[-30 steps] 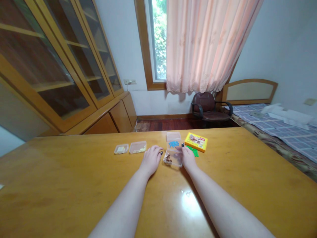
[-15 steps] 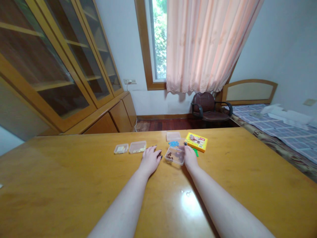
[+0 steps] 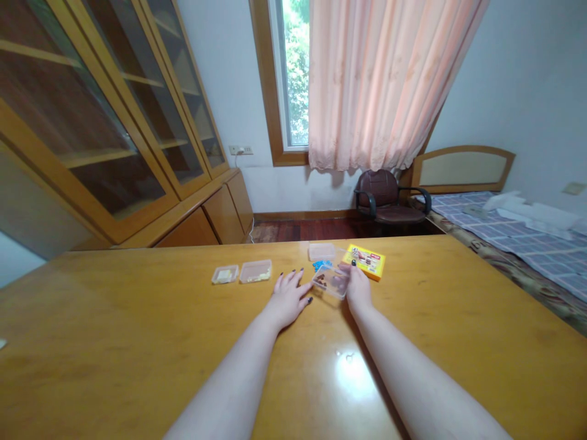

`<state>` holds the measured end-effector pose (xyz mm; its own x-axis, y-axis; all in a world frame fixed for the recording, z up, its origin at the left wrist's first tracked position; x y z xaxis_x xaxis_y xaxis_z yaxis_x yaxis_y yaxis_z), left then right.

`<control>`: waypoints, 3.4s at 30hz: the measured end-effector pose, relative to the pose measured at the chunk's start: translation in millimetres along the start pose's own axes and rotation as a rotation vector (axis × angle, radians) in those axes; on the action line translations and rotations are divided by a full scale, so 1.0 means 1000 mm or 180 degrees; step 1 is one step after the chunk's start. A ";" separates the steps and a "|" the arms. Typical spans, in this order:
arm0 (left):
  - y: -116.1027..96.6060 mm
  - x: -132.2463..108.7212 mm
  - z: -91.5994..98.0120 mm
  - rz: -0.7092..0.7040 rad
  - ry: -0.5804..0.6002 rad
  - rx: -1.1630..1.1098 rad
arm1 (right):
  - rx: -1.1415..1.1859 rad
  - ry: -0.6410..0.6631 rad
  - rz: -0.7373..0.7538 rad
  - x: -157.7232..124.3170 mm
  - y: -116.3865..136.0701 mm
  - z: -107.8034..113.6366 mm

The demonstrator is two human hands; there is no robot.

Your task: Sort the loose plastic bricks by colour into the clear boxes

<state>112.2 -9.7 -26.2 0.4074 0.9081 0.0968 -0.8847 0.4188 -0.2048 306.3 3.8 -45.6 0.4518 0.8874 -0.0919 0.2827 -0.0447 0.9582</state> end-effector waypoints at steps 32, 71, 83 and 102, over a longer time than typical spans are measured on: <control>0.004 0.000 0.030 0.0452 -0.1120 -0.0343 | -0.0235 0.0370 0.0163 -0.003 -0.002 -0.007; 0.050 0.000 0.023 0.1041 -0.0810 0.0206 | -0.0243 0.0367 -0.0049 -0.001 -0.009 -0.008; 0.000 -0.003 0.033 -0.0236 -0.1242 -0.0305 | -0.0118 0.0791 0.0149 -0.004 -0.014 -0.019; 0.045 -0.001 0.021 0.0982 -0.0781 0.0321 | -0.0388 0.0502 -0.0007 -0.006 -0.005 -0.013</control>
<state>67.1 8.9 -15.4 0.0639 0.9585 0.2779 -0.9797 0.1132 -0.1652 291.5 4.5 -46.4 0.3104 0.9487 -0.0598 0.1746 0.0049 0.9846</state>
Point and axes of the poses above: each hand's wrist, its own x-axis towards the middle knuckle, its own z-axis out of the back of the hand, y = z × x, the point moved 6 cm from there along x, towards the middle knuckle, and after that the axes turned 2 degrees about z, right-handed, at the moved point
